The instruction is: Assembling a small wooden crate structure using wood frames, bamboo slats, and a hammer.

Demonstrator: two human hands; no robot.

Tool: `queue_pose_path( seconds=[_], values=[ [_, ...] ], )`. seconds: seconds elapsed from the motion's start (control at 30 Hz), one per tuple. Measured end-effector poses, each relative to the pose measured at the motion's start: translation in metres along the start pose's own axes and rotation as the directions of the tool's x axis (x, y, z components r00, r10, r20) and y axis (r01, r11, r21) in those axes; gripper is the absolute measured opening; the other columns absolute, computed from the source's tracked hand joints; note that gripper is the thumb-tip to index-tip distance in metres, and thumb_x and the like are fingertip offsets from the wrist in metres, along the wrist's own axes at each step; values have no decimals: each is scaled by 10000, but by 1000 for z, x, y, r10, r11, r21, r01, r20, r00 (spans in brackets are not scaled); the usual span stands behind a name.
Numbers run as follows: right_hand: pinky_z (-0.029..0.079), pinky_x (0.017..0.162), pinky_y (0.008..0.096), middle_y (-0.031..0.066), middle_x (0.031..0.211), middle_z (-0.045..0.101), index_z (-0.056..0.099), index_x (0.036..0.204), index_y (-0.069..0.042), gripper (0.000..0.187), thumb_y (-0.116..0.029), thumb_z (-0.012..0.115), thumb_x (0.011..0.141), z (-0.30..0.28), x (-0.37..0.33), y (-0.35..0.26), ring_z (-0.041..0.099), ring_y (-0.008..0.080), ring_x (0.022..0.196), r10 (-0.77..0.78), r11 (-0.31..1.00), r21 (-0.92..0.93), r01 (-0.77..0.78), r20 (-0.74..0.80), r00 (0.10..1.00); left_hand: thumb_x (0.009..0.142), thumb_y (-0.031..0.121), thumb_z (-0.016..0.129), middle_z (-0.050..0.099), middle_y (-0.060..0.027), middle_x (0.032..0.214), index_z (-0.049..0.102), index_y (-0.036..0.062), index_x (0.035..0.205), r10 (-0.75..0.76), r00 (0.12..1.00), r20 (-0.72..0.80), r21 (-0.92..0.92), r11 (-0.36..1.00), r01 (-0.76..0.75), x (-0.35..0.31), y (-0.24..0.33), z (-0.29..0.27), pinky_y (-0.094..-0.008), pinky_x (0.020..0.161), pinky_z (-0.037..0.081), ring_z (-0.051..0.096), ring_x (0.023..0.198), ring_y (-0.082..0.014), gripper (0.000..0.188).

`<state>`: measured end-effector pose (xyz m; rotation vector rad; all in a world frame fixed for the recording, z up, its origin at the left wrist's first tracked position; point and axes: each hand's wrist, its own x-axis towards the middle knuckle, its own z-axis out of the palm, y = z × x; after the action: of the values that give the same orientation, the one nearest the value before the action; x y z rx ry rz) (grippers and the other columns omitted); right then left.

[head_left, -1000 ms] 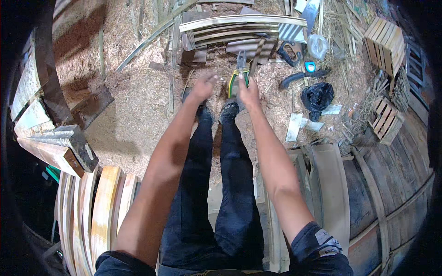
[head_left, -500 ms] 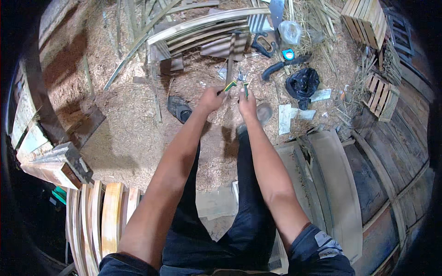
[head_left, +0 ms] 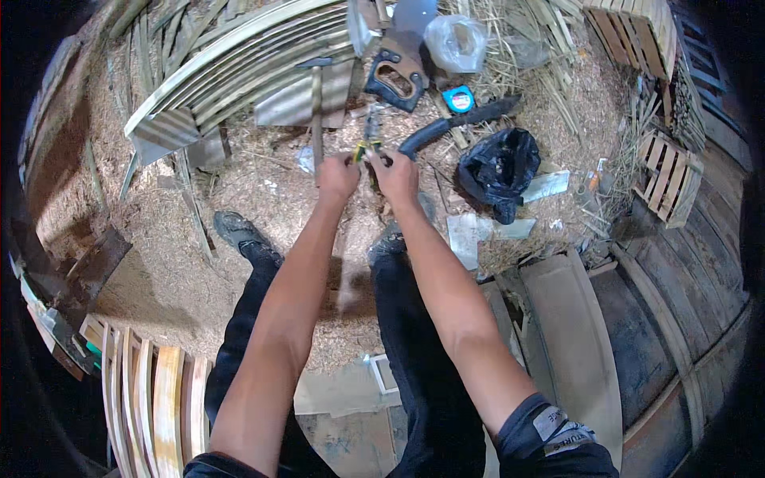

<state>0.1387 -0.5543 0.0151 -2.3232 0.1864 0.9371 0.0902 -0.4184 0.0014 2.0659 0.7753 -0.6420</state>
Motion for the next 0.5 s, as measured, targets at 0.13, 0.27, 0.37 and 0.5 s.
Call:
queue_pose_path(
  seconds=[0.13,0.27,0.37,0.5],
  values=[
    [466,824,486,226,968,616,626,1003,6,145,-88,574,905,-68,26,-34,587,431,941,-319,934,12,358,-428,846,867,122,638,663,-221,1104,653,14,1144,345,885,-313,-107,913,-393,22,87,-13,-449,929,489,614,1069,-406,298],
    [472,878,470,227,1062,636,603,1110,-10,212,-60,496,934,-134,122,-52,593,429,1013,-416,851,0,525,-609,676,893,127,624,651,-166,1189,586,111,1288,759,597,-259,131,640,-757,124,186,-21,-470,1086,370,546,1220,-364,397],
    [501,831,491,262,1013,671,662,1124,-39,276,-59,539,878,-155,181,-44,638,447,969,-424,896,-48,442,-393,816,915,215,593,658,-85,1238,552,240,1362,732,679,60,616,508,-602,172,217,-14,-578,1164,220,505,1296,-273,450],
    [513,848,499,242,995,685,684,1122,-97,250,-173,583,906,-152,194,-26,651,436,949,-345,931,-211,299,-236,909,944,304,504,672,-68,1207,607,220,1255,603,766,224,801,333,-497,187,211,-10,-601,1114,262,515,1259,-270,339]
  ],
)
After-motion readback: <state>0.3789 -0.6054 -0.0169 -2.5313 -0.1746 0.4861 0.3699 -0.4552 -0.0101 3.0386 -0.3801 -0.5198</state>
